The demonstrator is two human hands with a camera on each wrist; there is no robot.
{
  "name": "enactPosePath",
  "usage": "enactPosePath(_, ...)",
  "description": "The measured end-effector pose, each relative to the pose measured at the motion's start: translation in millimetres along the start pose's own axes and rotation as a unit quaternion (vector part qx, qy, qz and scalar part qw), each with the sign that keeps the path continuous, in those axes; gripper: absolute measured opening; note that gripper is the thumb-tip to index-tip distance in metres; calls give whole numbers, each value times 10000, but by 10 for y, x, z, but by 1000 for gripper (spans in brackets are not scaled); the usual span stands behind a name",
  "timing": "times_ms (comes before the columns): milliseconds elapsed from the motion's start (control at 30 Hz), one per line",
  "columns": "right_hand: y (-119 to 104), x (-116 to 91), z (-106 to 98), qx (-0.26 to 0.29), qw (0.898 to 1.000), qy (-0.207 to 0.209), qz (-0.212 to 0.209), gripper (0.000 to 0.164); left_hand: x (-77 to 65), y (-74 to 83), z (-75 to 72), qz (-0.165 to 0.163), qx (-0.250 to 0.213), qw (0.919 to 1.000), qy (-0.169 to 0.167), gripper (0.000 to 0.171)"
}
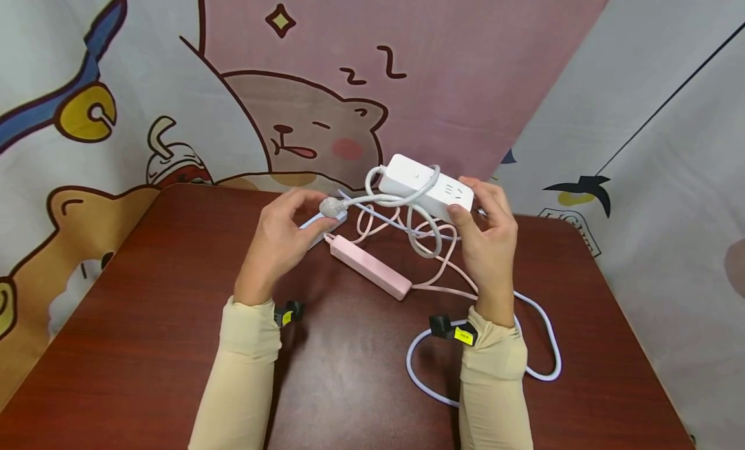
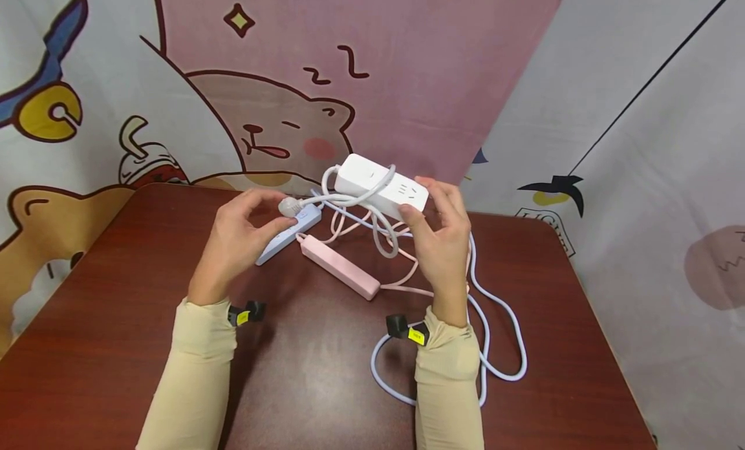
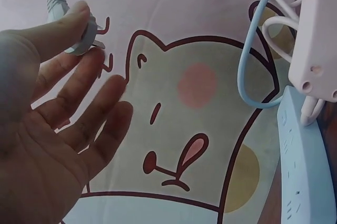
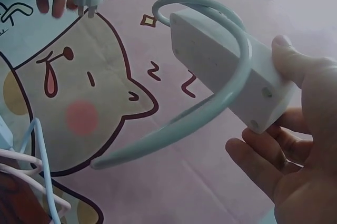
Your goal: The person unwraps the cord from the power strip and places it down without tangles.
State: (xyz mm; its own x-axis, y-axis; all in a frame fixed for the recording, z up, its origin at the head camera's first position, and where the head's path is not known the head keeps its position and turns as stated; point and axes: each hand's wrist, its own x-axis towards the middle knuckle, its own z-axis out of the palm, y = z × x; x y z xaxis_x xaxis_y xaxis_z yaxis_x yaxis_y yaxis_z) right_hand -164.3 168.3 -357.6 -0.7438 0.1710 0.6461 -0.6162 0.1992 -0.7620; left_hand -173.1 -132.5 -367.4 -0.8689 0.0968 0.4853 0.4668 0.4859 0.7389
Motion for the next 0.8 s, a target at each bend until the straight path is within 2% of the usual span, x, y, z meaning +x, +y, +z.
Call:
enactPosePath(200, -15, -4, 32, -254, 9995, -179, 104, 38, -5, -4, -46, 99, 19, 9998, 164, 36)
enactPosePath(400, -1, -16, 66, -686, 9962, -515, 154, 39, -3, -4, -60, 227, -284, 9991, 236, 41)
enactPosePath(533, 20, -29, 91, -961, 9927, -727, 54, 39, -4, -6, -64, 299, -465, 9980, 314, 37)
enactPosePath(800, 8, -44, 162, -760, 9918, -1024, 124, 40, -9, 22, -61, 665, -671, 9936, 613, 32)
